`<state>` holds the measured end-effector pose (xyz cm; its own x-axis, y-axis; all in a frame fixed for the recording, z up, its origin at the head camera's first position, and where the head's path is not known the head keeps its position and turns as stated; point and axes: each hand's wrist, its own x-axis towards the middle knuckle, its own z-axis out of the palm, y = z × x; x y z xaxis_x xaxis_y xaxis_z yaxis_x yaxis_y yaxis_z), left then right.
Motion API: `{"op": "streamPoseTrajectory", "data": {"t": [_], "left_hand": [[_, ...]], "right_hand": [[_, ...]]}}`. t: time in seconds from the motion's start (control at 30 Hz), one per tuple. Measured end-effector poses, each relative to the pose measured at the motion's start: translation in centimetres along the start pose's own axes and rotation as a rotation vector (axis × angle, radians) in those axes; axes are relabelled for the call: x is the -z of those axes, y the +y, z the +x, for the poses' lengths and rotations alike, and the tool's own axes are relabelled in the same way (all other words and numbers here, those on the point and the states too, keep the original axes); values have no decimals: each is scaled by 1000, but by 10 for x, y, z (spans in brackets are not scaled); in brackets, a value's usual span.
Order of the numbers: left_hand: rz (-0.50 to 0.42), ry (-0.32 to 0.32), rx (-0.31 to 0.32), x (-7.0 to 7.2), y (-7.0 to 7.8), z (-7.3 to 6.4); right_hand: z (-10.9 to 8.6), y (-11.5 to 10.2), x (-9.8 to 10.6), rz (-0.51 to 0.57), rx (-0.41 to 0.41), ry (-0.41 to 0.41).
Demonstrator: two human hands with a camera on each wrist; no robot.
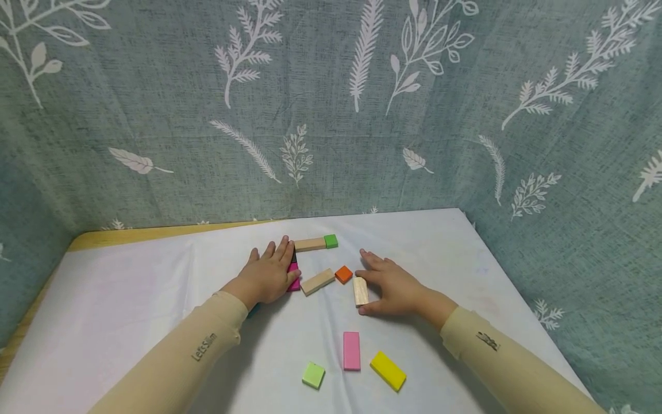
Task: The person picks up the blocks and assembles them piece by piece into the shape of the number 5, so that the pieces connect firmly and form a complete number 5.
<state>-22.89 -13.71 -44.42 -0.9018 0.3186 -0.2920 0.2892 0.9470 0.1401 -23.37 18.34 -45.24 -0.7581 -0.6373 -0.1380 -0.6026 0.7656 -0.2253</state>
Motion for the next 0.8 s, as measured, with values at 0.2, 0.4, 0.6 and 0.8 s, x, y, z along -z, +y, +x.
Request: {"op": "streamPoseTrajectory", "data": {"t": [0.2,0.4,0.6,0.8], "left_hand": [[5,0,1,1,-1,-1],[7,8,-4,0,1,0],[13,13,-4,0,1,0],[14,10,-8,1,0,0]], "right_hand": [[8,2,2,35,6,-53],[10,2,4,27,17,-67],[11,4,3,2,-7,-75],[11,6,3,4,-25,-82]]}}
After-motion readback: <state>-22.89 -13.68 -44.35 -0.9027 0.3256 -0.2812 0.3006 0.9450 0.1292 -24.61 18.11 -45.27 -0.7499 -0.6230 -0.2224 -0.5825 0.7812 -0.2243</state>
